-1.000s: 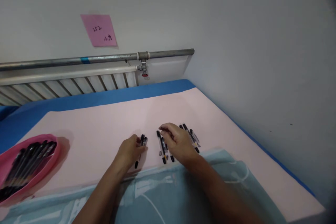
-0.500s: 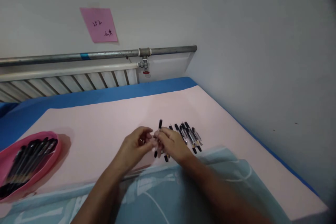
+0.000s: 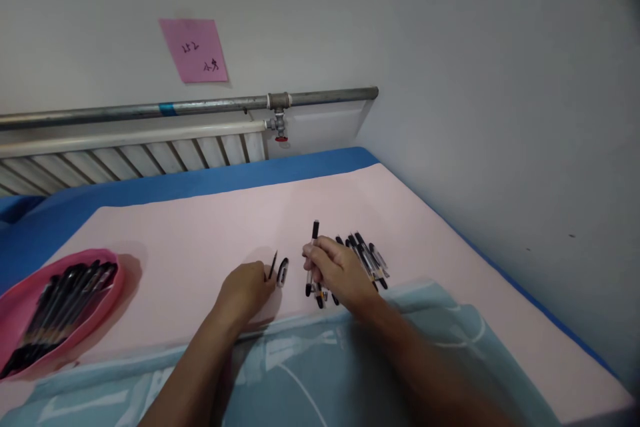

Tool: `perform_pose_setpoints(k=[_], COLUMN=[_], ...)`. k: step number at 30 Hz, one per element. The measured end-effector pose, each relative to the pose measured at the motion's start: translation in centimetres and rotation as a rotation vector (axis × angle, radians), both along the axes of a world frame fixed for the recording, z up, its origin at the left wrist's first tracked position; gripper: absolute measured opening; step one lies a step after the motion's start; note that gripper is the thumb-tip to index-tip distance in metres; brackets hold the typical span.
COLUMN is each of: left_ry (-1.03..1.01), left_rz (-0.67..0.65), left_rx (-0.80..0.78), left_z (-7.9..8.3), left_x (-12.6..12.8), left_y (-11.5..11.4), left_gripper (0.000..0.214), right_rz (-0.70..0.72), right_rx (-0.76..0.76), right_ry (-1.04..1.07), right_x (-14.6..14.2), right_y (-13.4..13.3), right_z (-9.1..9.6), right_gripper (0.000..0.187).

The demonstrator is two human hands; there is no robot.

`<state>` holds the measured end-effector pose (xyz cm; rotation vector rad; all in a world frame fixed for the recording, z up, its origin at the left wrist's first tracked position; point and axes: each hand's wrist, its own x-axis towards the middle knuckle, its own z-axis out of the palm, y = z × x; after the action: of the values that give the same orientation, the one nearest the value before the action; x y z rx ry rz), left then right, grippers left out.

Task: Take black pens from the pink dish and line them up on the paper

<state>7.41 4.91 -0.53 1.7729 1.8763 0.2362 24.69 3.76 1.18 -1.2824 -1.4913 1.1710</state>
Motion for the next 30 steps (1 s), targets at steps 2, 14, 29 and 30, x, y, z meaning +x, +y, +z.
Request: perform_pose_setpoints(k=[2,14,29,30], left_ry=[-0.057,-1.412,-1.436,-1.434], left_rz=[0.025,0.441,0.401,0.395], left_rx=[0.001,0.058,0.104,0.103], left_z=[0.1,2.3,2.6,2.6], left_x=[-0.2,-2.2,-1.9,-1.9], left_y=[0.1,0.7,0.4,0.4], left_gripper=[0.020,0.023,0.023,0.023], right_rz=[0.010,0.297,0.349,0.349], right_rx=[0.012,0.171,0.219,0.221], right_ry=[-0.038,-0.333,-0.424,-0.428], right_x=[-0.1,-1.7,-1.8,-1.8], right_y=[0.0,-1.5,-1.7,-1.7], right_z=[0.0,-0.5,-0.7,-0.7], right_gripper=[0.023,0.020,0.020,0.020])
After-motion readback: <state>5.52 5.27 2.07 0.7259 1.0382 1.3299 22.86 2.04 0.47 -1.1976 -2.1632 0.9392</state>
